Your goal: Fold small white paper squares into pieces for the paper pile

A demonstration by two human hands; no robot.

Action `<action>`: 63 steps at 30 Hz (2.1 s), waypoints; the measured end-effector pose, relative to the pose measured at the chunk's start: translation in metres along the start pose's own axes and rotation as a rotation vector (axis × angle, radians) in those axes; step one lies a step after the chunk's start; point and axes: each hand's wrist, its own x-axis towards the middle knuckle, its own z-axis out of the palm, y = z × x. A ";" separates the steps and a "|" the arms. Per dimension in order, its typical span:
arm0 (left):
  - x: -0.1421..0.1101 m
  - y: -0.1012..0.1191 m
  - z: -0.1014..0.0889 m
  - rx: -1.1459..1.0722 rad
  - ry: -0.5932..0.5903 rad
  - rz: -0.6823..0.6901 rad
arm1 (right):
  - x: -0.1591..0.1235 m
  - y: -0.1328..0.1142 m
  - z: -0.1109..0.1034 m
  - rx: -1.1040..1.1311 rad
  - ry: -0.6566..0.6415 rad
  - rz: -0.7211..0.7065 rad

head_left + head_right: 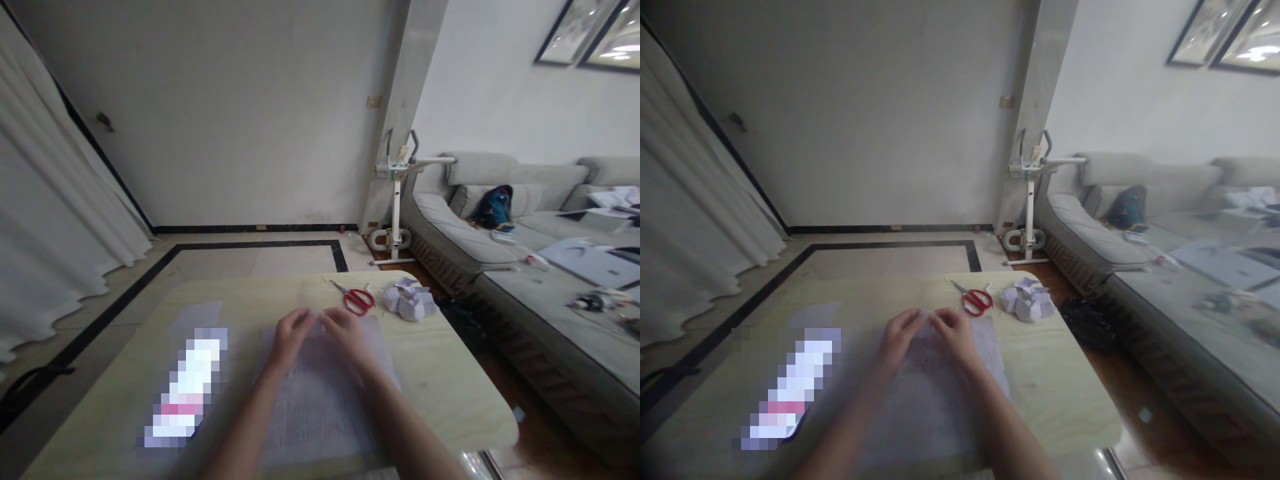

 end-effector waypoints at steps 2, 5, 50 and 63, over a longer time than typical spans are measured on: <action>0.000 0.001 0.000 0.000 -0.001 -0.013 | 0.000 0.000 0.000 -0.004 0.016 0.005; 0.000 0.001 0.000 0.003 0.029 -0.016 | 0.000 0.001 0.000 -0.008 0.022 0.004; -0.005 0.007 -0.001 0.169 0.002 0.083 | -0.003 -0.004 -0.004 0.027 0.030 -0.090; -0.003 0.005 -0.003 0.168 0.019 0.070 | -0.004 -0.005 -0.006 -0.029 0.025 -0.160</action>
